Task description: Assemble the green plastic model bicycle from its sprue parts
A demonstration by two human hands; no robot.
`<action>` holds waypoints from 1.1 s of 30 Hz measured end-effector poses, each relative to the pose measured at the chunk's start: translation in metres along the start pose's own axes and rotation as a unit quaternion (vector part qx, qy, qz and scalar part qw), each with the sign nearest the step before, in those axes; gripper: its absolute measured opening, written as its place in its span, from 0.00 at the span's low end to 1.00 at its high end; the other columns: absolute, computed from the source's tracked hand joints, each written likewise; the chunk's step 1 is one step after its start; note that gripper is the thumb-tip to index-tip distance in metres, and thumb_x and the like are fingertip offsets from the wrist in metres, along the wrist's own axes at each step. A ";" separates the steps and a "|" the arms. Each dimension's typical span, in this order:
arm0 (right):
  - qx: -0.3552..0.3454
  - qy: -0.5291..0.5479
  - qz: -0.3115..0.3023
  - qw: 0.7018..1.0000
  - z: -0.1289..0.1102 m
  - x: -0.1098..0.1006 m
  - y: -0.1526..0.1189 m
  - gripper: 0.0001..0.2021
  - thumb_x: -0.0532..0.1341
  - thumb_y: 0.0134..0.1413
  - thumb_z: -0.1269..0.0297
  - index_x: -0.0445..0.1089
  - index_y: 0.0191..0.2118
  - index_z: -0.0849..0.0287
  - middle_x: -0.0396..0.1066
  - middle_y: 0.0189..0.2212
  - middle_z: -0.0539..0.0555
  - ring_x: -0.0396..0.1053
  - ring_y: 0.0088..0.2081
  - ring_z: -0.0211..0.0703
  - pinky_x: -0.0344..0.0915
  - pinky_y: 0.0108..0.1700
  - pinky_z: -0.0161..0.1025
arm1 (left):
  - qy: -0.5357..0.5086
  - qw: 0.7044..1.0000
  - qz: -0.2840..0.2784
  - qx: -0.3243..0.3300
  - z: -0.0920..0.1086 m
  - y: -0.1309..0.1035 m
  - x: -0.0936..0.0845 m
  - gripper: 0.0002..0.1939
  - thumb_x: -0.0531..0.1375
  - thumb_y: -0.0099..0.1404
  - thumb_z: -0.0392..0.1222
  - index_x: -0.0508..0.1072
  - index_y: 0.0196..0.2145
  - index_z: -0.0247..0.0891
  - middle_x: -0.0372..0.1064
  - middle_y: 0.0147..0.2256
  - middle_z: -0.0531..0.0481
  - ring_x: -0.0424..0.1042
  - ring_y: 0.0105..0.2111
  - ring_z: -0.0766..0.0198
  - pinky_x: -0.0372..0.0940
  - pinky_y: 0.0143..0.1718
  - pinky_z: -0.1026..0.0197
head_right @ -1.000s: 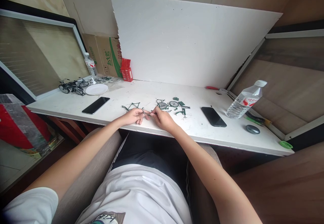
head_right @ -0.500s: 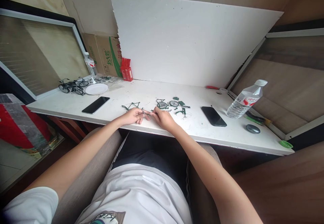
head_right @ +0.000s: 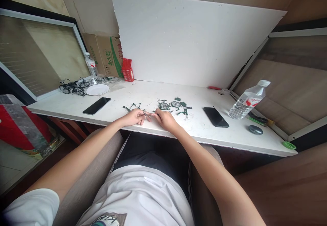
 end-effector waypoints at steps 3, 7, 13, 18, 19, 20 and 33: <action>0.000 -0.009 0.001 1.000 -0.002 -0.001 0.000 0.18 0.49 0.76 0.48 0.58 0.35 0.53 0.62 0.24 0.47 0.58 0.24 0.41 0.52 0.31 0.37 | 0.001 1.000 -0.002 0.004 -0.001 0.000 0.000 0.27 0.61 0.72 0.55 0.80 0.57 0.31 0.81 0.46 0.36 0.69 0.26 0.69 0.64 0.30 0.64; 0.003 -0.001 -0.016 1.000 -0.003 0.001 -0.001 0.17 0.48 0.77 0.48 0.60 0.40 0.54 0.68 0.28 0.50 0.64 0.27 0.44 0.56 0.33 0.38 | 0.009 1.000 -0.002 0.006 0.001 0.000 0.000 0.27 0.61 0.73 0.57 0.80 0.56 0.30 0.81 0.38 0.39 0.69 0.25 0.68 0.64 0.30 0.64; -0.016 0.027 -0.029 0.999 -0.003 0.005 -0.001 0.12 0.51 0.76 0.52 0.62 0.48 0.55 0.75 0.38 0.56 0.70 0.34 0.46 0.62 0.37 0.39 | -0.018 1.000 0.005 -0.004 -0.002 0.001 -0.001 0.32 0.62 0.71 0.60 0.76 0.60 0.31 0.81 0.43 0.37 0.71 0.25 0.68 0.64 0.29 0.64; -0.012 0.018 -0.016 1.000 -0.003 0.004 -0.001 0.13 0.51 0.76 0.51 0.63 0.45 0.54 0.76 0.36 0.54 0.69 0.30 0.44 0.60 0.36 0.39 | -0.022 1.000 0.004 -0.011 -0.004 0.002 -0.002 0.31 0.63 0.71 0.59 0.77 0.58 0.28 0.81 0.42 0.36 0.71 0.24 0.68 0.63 0.28 0.64; -0.010 0.016 -0.014 1.000 -0.004 0.004 -0.001 0.13 0.51 0.76 0.51 0.63 0.44 0.54 0.76 0.35 0.54 0.68 0.29 0.44 0.60 0.35 0.39 | -0.024 1.000 0.005 -0.011 -0.004 0.003 -0.002 0.30 0.63 0.70 0.59 0.77 0.57 0.28 0.82 0.41 0.37 0.71 0.24 0.68 0.63 0.27 0.64; -0.008 0.017 -0.012 1.000 -0.005 0.003 -0.001 0.13 0.51 0.75 0.51 0.62 0.44 0.54 0.75 0.34 0.53 0.67 0.28 0.44 0.59 0.35 0.39 | -0.026 1.000 0.006 -0.012 -0.004 0.003 -0.001 0.30 0.63 0.70 0.58 0.78 0.56 0.28 0.82 0.39 0.37 0.71 0.24 0.68 0.63 0.27 0.64; 0.224 0.315 -0.091 0.918 -0.009 0.010 0.000 0.23 0.60 0.67 0.37 0.57 0.37 0.52 0.60 0.18 0.42 0.60 0.17 0.38 0.56 0.22 0.37 | 0.101 0.983 0.140 0.058 0.014 -0.006 -0.001 0.22 0.53 0.74 0.37 0.80 0.58 0.33 0.82 0.40 0.42 0.69 0.22 0.69 0.67 0.31 0.62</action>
Point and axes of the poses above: each hand's wrist, its own y-axis towards the middle knuckle, its own x-axis out of the palm, z = x × y, the point moved 7 cm from there along y, towards the middle knuckle
